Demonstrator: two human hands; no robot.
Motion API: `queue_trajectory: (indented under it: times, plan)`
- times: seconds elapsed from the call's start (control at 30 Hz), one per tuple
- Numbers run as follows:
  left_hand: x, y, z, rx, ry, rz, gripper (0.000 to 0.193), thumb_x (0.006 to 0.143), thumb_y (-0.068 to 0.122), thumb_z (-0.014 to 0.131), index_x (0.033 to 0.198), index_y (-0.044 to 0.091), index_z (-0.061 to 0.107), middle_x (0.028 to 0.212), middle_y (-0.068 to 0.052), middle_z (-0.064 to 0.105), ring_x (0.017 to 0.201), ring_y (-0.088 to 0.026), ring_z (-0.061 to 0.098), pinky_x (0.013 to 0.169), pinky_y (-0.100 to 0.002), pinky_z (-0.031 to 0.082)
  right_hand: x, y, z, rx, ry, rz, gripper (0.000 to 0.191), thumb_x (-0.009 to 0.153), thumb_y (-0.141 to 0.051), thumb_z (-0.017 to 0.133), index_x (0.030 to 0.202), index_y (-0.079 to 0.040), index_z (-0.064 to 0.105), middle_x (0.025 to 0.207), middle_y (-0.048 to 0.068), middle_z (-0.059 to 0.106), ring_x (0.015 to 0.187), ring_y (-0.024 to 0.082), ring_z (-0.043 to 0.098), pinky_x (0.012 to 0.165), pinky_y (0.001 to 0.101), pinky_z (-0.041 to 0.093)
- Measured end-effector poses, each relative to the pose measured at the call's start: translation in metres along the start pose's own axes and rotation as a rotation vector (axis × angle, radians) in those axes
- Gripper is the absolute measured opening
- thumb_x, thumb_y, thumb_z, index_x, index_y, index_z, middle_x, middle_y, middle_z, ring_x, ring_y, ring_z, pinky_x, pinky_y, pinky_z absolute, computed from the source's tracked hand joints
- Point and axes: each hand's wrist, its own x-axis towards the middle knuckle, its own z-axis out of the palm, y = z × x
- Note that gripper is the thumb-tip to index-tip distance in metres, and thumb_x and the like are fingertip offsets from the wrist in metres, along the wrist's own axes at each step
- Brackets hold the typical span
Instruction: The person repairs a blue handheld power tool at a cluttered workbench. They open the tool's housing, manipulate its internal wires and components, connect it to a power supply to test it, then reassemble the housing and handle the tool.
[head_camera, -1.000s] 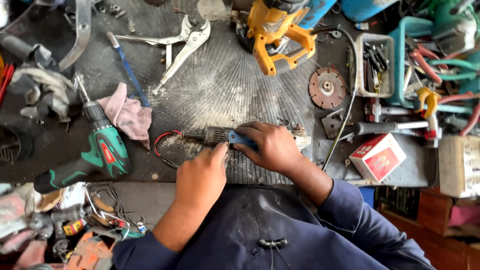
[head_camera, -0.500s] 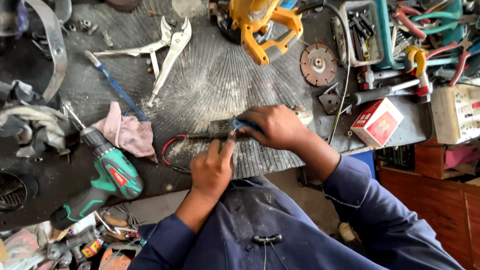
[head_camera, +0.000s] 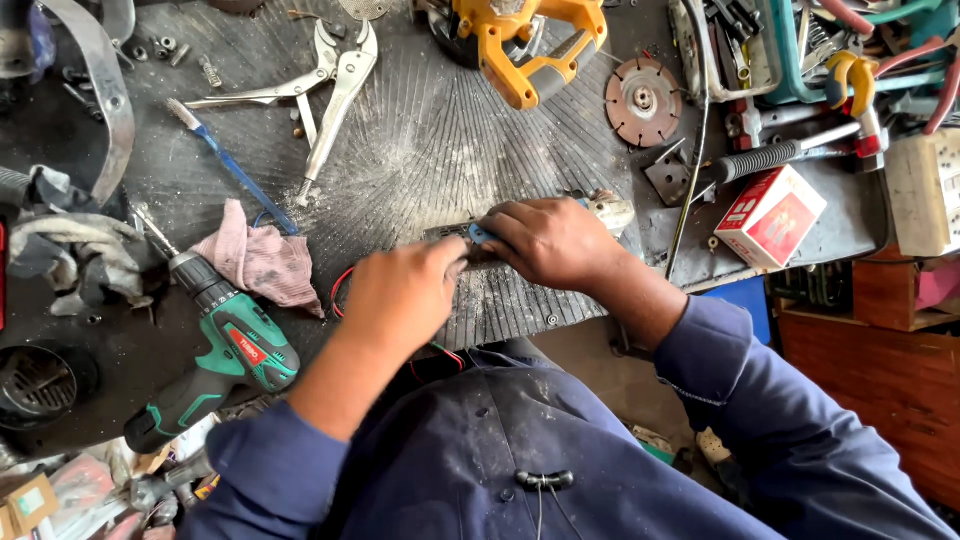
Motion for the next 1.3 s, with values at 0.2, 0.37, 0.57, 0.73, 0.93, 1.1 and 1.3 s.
queue_trajectory:
  times: [0.2, 0.37, 0.57, 0.73, 0.93, 1.1, 1.3]
  plan:
    - [0.065, -0.001, -0.038, 0.01, -0.464, -0.052, 0.018, 0.086, 0.025, 0.072, 0.103, 0.021, 0.077, 0.099, -0.012, 0.076, 0.093, -0.034, 0.071, 0.083, -0.049, 0.056, 0.001, 0.002, -0.002, 0.024, -0.029, 0.021, 0.023, 0.096, -0.026, 0.069, 0.103, -0.004, 0.067, 0.089, 0.01, 0.068, 0.08, 0.032, 0.069, 0.067, 0.044, 0.055]
    - [0.123, 0.012, -0.043, 0.076, -0.723, -0.101, 0.017, 0.085, 0.024, 0.072, 0.1, 0.018, 0.077, 0.099, -0.013, 0.076, 0.094, -0.035, 0.071, 0.083, -0.049, 0.056, 0.0, 0.003, 0.001, 0.003, -0.051, 0.032, 0.022, 0.097, -0.027, 0.068, 0.099, -0.005, 0.067, 0.086, 0.01, 0.066, 0.078, 0.032, 0.068, 0.065, 0.045, 0.054]
    - [0.075, 0.005, -0.027, 0.004, -0.406, -0.136, 0.014, 0.086, 0.023, 0.07, 0.096, 0.015, 0.076, 0.093, -0.016, 0.075, 0.09, -0.038, 0.071, 0.08, -0.051, 0.056, 0.001, 0.003, 0.005, -0.017, -0.069, 0.029, 0.022, 0.097, -0.027, 0.068, 0.099, -0.005, 0.066, 0.087, 0.01, 0.066, 0.078, 0.034, 0.067, 0.066, 0.0452, 0.054]
    - [0.011, 0.009, -0.002, -0.171, -0.044, -0.189, 0.015, 0.093, 0.025, 0.068, 0.101, 0.014, 0.073, 0.087, -0.019, 0.073, 0.085, -0.041, 0.07, 0.076, -0.054, 0.055, 0.002, 0.003, 0.001, -0.009, -0.048, 0.043, 0.021, 0.096, -0.026, 0.068, 0.103, -0.006, 0.066, 0.087, 0.01, 0.067, 0.078, 0.033, 0.068, 0.066, 0.045, 0.054]
    - [0.028, 0.011, -0.017, -0.094, -0.137, -0.136, 0.015, 0.09, 0.023, 0.068, 0.099, 0.013, 0.075, 0.096, -0.018, 0.075, 0.091, -0.04, 0.071, 0.078, -0.054, 0.055, 0.001, -0.001, 0.005, -0.01, -0.045, 0.021, 0.021, 0.096, -0.025, 0.068, 0.102, -0.005, 0.067, 0.088, 0.01, 0.067, 0.078, 0.032, 0.068, 0.067, 0.0439, 0.055]
    - [0.075, 0.015, -0.027, 0.15, -0.451, -0.208, 0.02, 0.086, 0.022, 0.071, 0.102, 0.01, 0.074, 0.106, -0.02, 0.072, 0.101, -0.04, 0.07, 0.086, -0.05, 0.057, 0.003, 0.0, 0.006, -0.033, -0.05, 0.015, 0.02, 0.096, -0.025, 0.068, 0.099, -0.005, 0.066, 0.088, 0.01, 0.067, 0.079, 0.033, 0.068, 0.068, 0.0446, 0.055]
    - [0.004, 0.018, 0.02, 0.003, 0.06, -0.165, 0.013, 0.096, 0.022, 0.066, 0.103, 0.011, 0.069, 0.09, -0.016, 0.075, 0.081, -0.041, 0.072, 0.071, -0.053, 0.056, 0.005, 0.001, 0.003, -0.009, -0.034, -0.007, 0.021, 0.097, -0.024, 0.066, 0.105, -0.004, 0.066, 0.09, 0.011, 0.068, 0.081, 0.033, 0.069, 0.068, 0.0446, 0.055]
